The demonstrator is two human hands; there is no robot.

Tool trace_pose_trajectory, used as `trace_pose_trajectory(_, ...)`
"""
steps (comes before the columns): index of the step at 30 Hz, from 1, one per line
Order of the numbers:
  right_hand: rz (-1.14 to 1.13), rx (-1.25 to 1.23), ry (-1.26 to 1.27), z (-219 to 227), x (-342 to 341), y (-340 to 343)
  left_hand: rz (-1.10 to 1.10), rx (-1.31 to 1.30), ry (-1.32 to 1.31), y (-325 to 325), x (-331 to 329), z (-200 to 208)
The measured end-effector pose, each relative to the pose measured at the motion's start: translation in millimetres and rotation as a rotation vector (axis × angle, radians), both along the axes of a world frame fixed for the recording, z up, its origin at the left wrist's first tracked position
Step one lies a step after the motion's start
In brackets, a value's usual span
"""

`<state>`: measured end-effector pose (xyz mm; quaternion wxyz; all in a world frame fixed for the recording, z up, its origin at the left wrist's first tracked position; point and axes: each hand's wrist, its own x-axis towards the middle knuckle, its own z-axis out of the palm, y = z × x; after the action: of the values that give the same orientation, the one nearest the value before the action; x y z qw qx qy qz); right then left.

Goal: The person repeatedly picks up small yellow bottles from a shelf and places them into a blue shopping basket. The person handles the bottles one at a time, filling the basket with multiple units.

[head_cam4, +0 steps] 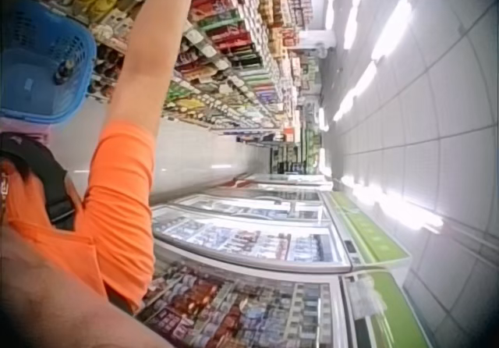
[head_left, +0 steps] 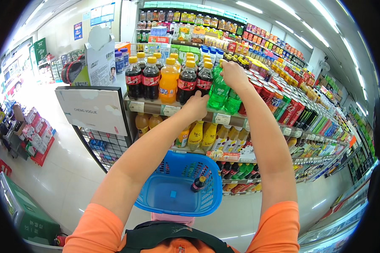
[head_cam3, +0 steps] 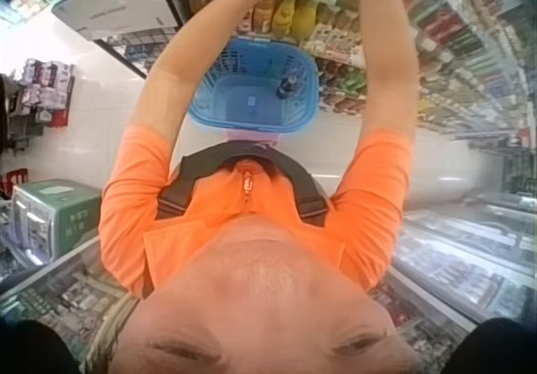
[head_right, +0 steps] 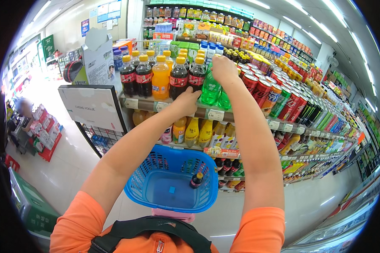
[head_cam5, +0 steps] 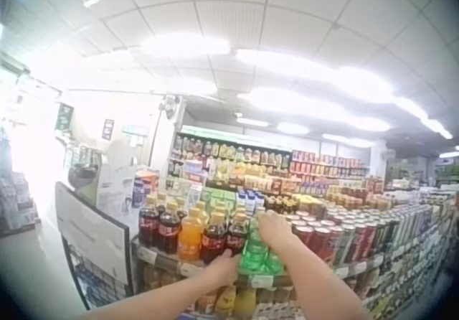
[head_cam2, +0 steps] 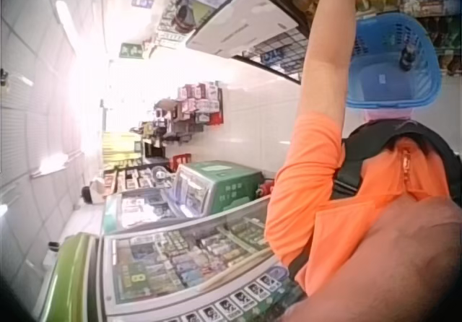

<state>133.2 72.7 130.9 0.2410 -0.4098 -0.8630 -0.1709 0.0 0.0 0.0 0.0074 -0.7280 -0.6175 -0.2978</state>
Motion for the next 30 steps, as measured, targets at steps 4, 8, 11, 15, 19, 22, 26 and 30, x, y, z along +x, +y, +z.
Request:
trace_pose_trajectory(4,0.123,0.031,0.042,0,13,7,0.057,0.006,0.049,2,8,3)
trace_pose_trajectory(8,0.184,0.166,0.236,-16,11,-21,0.071,0.084,0.045,-1,2,-7)
trace_pose_trajectory(11,0.316,0.256,0.386,-50,19,-68,-0.048,0.311,0.028,-28,1,-21)
trace_pose_trajectory(15,0.29,-0.023,0.287,-140,52,-113,-0.246,0.497,-0.074,-76,13,-56)
trace_pose_trajectory(19,0.07,-0.548,-0.163,-262,65,-115,-0.275,-0.026,-0.289,-97,15,-155)
trace_pose_trajectory(22,-0.003,-0.772,-0.428,-318,68,-123,-0.201,-0.456,-0.396,-92,23,-234)
trace_pose_trajectory(26,0.007,-0.816,-0.479,-379,73,-116,-0.142,-0.75,-0.541,-92,51,-280)
trace_pose_trajectory(30,0.048,-0.875,-0.429,-396,62,-121,-0.072,-0.708,-0.61,-97,64,-338)
